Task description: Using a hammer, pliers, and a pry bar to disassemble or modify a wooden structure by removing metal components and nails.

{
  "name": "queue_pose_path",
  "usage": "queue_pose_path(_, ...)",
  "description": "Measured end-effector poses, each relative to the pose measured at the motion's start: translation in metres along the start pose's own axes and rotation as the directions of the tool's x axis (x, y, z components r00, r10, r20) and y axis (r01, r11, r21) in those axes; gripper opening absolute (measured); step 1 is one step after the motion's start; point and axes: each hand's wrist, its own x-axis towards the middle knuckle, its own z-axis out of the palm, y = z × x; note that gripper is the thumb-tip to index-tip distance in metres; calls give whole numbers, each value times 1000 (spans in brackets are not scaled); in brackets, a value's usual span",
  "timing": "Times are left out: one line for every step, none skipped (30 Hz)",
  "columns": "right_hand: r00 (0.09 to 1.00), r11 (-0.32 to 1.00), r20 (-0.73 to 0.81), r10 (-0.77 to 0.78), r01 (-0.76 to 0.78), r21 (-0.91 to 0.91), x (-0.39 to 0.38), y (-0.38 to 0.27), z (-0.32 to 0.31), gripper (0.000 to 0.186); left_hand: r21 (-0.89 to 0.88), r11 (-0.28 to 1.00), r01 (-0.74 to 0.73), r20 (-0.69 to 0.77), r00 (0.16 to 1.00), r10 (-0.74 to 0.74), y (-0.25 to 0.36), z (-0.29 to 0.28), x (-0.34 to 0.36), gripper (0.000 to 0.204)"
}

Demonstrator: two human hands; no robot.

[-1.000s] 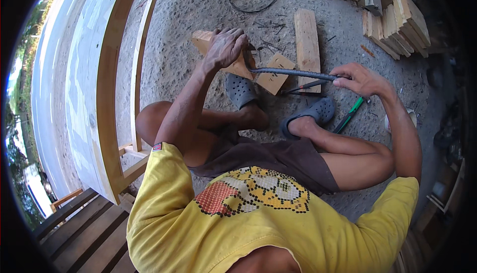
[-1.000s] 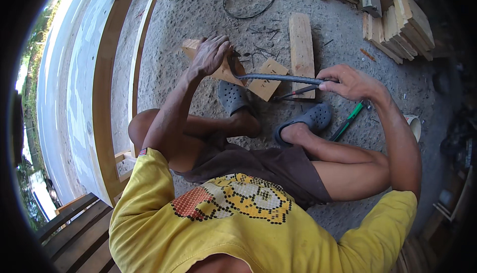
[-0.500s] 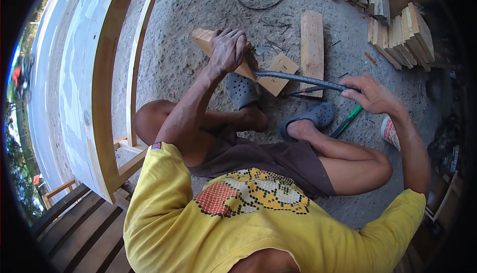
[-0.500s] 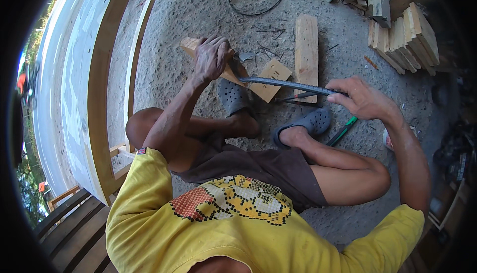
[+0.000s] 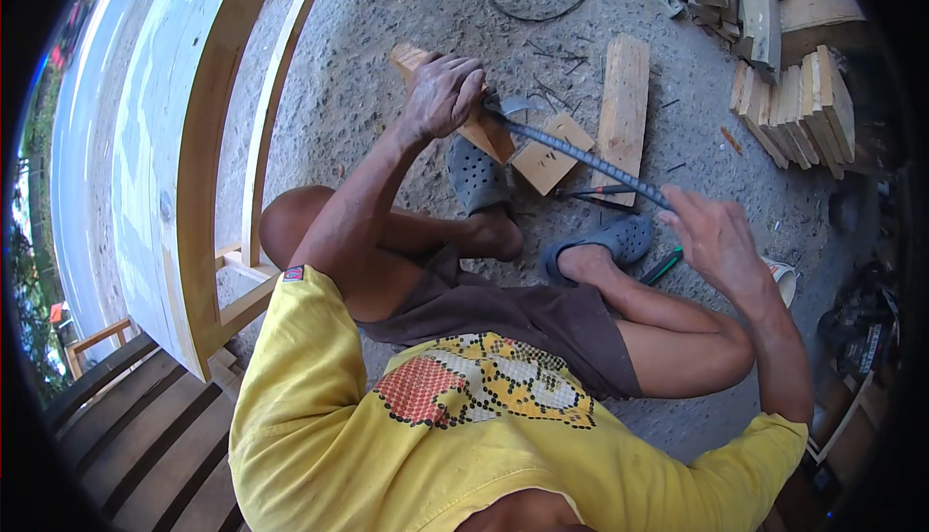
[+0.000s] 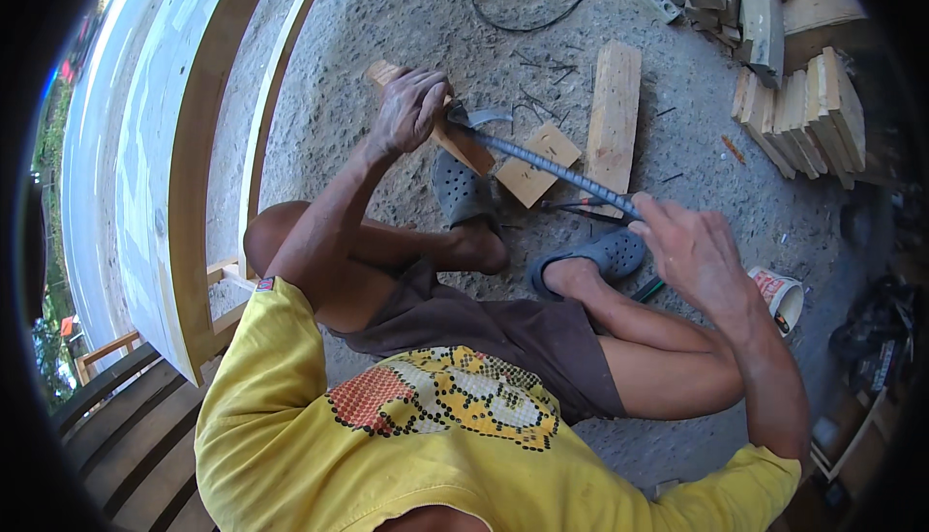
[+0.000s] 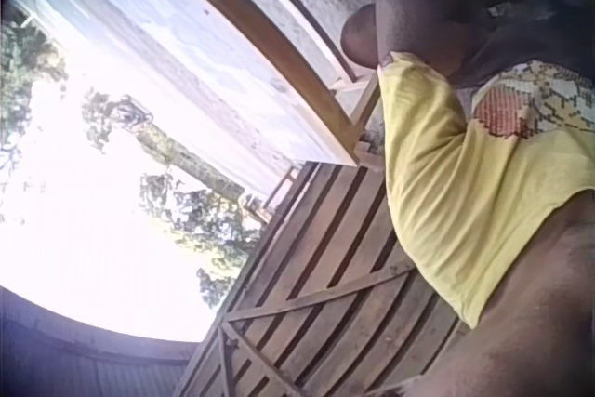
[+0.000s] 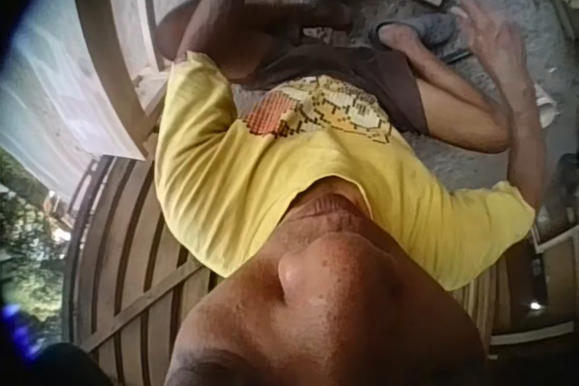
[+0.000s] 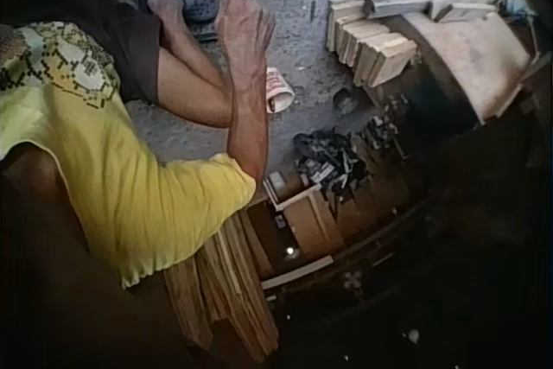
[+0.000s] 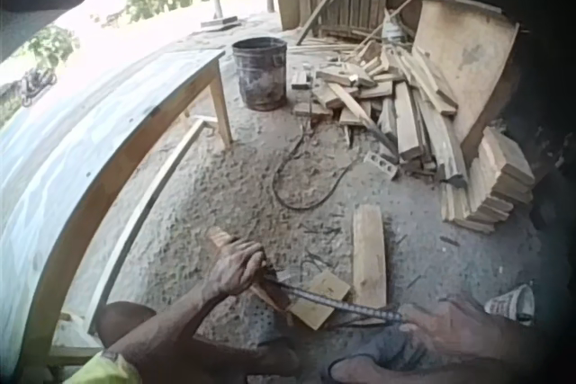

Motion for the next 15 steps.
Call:
queue_pose_path(999, 1000, -38, 20, -20, 2, -1, -2, -3, 25, -10, 1000, -10, 5, 1000, 10, -4, -4, 1, 28)
queue_pose_path(999, 1000, -30, 25, -26, -12, 0, -1, -5, 26, 3, 999, -32, 42, 999, 31, -11, -8, 3, 30)
queue_pose_path(997, 997, -70, 38, -42, -62, 5, 0, -1, 27, 9, 999, -51, 75, 996, 50, -16, -10, 4, 32)
queue_pose_path(999, 999, -17, 31, -32, -38, 11, 4, 4, 27, 23, 994, -109, 70, 992, 108, -23, -13, 5, 32)
queue_pose_path(999, 1000, -41, 13, -14, -17, 20, 10, 13, 28, 26, 995, -94, 75, 993, 92, -29, -14, 6, 32)
queue_pose_path(996, 1000, -85, -16, 16, -3, 31, 17, 25, 28, 15, 1000, -21, -1, 1000, 21, -34, -13, 5, 33)
queue_pose_path(997, 999, -74, -7, 10, 39, 46, 21, 45, 27, -5, 999, 50, -80, 996, -50, -38, -11, 4, 34)
queue_pose_path(999, 997, -17, 38, -36, 69, 62, 23, 68, 26, 30, 993, 115, -57, 992, -113, -42, -9, 2, 36)
queue_pose_path(997, 992, -72, 33, -24, 123, 67, 28, 85, 25, 17, 998, 62, -112, 992, -59, -45, -5, 4, 36)
queue_pose_path(993, 980, 28, 116, -119, 162, 68, 32, 98, 24, -41, 998, 37, -58, 998, -39, -47, -1, 4, 38)
queue_pose_path(999, 984, -34, 36, -29, 174, 64, 34, 106, 24, -80, 996, 45, 56, 998, -40, -48, 1, 5, 40)
queue_pose_path(996, 982, -86, 10, 7, 188, 59, 35, 109, 22, -68, 996, 51, -33, 998, -54, -50, 0, 8, 40)
queue_pose_path(996, 980, -68, 60, -46, 194, 53, 33, 108, 20, 36, 990, 140, -174, 976, -131, -51, 0, 11, 43)
queue_pose_path(994, 971, -110, 18, 9, 237, 44, 32, 98, 17, 117, 967, 228, -305, 935, -184, -52, 0, 15, 47)
queue_pose_path(993, 971, -114, 18, 10, 240, 41, 29, 86, 17, 200, 933, 300, -412, 889, -198, -55, -3, 19, 50)
